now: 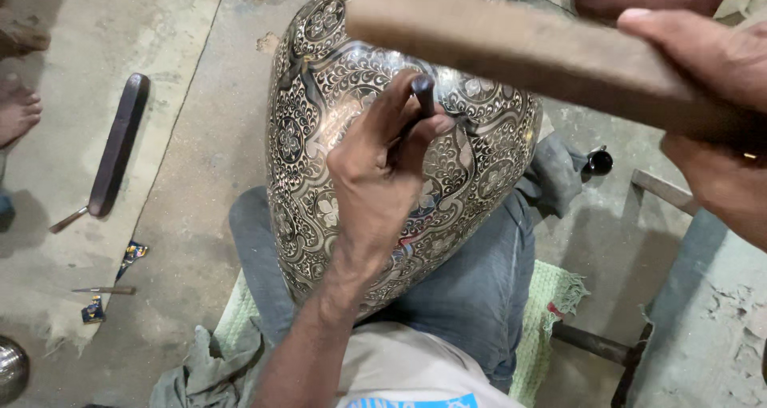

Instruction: The person uses a chisel and a wooden mallet to engrave intricate floral patterns onto a large metal vase. They repeatedly tap the chisel against the vase surface to create detailed designs.

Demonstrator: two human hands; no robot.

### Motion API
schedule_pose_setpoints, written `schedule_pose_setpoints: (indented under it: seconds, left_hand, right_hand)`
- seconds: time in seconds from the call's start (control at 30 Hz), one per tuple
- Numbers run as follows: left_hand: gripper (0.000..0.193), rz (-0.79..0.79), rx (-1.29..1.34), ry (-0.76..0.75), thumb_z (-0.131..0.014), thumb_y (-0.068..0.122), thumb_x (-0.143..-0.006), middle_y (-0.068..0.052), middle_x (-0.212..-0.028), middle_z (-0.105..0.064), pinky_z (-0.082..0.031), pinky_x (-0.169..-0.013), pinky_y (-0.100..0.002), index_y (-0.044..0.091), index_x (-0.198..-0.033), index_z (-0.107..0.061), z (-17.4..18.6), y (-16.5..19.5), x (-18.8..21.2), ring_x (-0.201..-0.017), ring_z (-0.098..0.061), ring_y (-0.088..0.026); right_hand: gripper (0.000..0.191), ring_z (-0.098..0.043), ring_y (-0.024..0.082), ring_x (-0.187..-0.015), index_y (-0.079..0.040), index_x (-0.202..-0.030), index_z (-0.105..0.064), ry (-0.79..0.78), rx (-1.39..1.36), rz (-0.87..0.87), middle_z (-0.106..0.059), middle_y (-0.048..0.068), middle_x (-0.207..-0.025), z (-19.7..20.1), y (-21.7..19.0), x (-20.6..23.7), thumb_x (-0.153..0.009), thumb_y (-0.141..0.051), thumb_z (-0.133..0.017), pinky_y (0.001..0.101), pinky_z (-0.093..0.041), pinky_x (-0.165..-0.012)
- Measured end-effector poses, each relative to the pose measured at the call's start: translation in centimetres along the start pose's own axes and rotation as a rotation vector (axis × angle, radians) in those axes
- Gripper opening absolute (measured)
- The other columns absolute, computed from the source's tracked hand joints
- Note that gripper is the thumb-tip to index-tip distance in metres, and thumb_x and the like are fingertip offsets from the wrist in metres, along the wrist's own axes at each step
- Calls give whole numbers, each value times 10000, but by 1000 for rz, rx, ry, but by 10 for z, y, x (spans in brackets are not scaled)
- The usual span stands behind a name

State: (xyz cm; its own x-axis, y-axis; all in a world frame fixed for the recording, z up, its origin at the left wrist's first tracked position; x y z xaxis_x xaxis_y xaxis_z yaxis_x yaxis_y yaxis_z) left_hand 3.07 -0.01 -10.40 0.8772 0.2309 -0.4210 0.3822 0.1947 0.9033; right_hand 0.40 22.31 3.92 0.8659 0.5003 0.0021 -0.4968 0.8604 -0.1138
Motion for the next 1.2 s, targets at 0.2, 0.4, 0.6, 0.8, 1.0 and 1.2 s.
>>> schedule_pose_setpoints:
  seconds: [0.2, 0.4, 0.6, 0.8, 1.0, 1.2]
  left_hand:
    - [395, 99, -49, -181, -804, 140, -947, -74, -898, -780, -623, -554, -268, 73, -1313, -672, 1, -11, -6, -721, -750, -127]
    - [418, -50, -47, -330, -739, 134, -1031, -44, -1013, -787, -607, -602, -224, 128, -1430, -616, 2, -9, -13, -817, -743, -95]
    - [431, -163, -14, -488, -777, 201, -994, -50, -1043, -778, -616, -620, -236, 164, -1393, -619, -2, -8, -29, -770, -726, -92]
    - [410, -327, -95, -773, -775, 158, -940, -39, -958, -792, -627, -709, -312, 145, -1339, -680, -22, -7, -50, -771, -743, -126]
    - [443, -425, -47, -912, -787, 119, -902, -9, -984, -803, -641, -828, -354, 149, -1327, -667, -35, 1, -62, -839, -787, -127]
    - [396, -514, -9, -1095, -813, 80, -877, -35, -942, -802, -622, -719, -358, 139, -1253, -706, -42, 11, -69, -799, -782, -135]
  right_hand:
    - [861, -673, 231, -745, -58, -1470, -608, -148, 78, -214, -676, 159, -878, -12, 20, 21, -650, 176, -730, 350, -539, -714]
    - [724, -696, 242, -857, 20, -1417, -582, -9, -119, -217, -685, 185, -988, -18, 9, 34, -716, 139, -720, 357, -568, -778]
    - [412, -731, 135, -819, -13, -1225, -578, 97, -485, -405, -710, 74, -921, -43, 9, 57, -885, -124, -783, 307, -568, -781]
    - [343, -688, 164, -603, -12, -1096, -659, 14, -432, -676, -693, 68, -734, -67, 8, 86, -853, -154, -855, 300, -573, -548]
    - [241, -628, 117, -625, -19, -1035, -657, 208, -819, -676, -653, 78, -730, -96, -2, 98, -890, -114, -825, 289, -489, -504]
    - [222, -606, 22, -701, -30, -938, -625, 324, -861, -658, -643, -26, -783, -125, -12, 114, -857, -103, -817, 206, -485, -604]
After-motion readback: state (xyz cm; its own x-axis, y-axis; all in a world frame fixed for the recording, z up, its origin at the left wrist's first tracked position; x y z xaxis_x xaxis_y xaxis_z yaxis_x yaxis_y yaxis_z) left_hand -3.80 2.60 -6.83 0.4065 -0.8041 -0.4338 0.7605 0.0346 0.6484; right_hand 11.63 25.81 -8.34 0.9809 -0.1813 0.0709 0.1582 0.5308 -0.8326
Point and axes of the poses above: each hand's wrist, its own x-axis away from the middle knuckle, its own z-axis out of the back of the hand, y = z × x, the point moved 6 cm from there along -x, towards the middle knuckle
